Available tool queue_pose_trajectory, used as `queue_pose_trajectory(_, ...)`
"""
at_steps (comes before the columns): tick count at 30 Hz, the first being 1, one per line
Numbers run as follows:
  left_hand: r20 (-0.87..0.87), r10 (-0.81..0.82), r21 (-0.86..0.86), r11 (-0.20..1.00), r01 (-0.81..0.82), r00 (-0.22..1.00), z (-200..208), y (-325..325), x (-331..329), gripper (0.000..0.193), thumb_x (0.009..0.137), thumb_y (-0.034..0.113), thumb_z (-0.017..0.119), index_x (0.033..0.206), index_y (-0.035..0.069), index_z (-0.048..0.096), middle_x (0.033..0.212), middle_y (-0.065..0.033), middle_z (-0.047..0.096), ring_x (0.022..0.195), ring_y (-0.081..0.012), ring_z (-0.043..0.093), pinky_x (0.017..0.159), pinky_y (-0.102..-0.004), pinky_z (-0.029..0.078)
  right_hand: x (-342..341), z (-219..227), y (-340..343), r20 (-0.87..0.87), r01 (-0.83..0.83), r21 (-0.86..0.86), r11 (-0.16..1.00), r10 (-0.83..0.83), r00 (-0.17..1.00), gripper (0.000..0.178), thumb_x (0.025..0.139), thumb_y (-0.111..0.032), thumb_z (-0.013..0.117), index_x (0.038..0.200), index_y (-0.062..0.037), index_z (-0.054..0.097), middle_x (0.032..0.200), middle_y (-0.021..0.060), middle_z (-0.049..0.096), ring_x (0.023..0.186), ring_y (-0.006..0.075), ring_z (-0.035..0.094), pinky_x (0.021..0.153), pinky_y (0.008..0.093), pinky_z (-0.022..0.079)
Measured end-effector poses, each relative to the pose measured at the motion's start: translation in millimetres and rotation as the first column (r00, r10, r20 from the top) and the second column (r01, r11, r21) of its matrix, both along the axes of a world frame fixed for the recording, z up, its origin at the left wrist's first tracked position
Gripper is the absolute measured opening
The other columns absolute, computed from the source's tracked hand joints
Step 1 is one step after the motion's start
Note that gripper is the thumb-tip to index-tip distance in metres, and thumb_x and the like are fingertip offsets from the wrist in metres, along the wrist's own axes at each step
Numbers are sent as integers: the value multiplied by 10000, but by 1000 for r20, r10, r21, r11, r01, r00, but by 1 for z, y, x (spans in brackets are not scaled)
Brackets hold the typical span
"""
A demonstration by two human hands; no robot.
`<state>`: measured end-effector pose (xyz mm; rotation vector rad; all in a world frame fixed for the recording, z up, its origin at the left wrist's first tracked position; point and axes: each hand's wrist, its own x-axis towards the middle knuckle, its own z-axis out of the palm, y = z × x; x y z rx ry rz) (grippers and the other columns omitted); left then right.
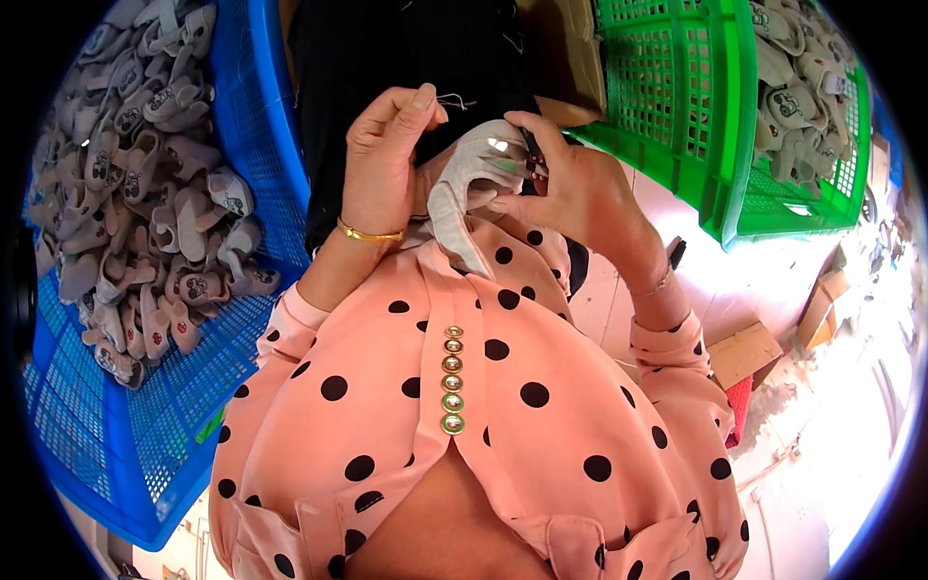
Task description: The person sits on the floor and uses scissors to trim loose threads and excess fabric from the edges of small grey slippers. They pick up slippers from a blue basket, perform the trimming, and place the finished items into a green basket.
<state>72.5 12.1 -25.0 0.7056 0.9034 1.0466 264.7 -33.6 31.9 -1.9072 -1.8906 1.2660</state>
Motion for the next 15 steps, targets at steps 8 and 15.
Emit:
queue_pose_trajectory(8,-846,455,533,744,404,278,24,30,-71,700,805,112,710,1437,164,414,1448,-293,339,1336,-450,326,1077,-464,321,-23,-31,11,198,119,324,938,-190,962,508,776,-382,739,1144,-79,562,712,97,674,623,278,666,575,350,521)
queue_pose_trajectory(15,-887,-292,-12,789,614,357,75,-15,-90,187,829,149,697,986,50,673,939,-102,672,816,-250,627,735,-328,516,-42,-16,33,344,142,155,978,-188,920,476,771,-293,722,1161,-95,534,765,128,678,696,292,678,620,370,523)
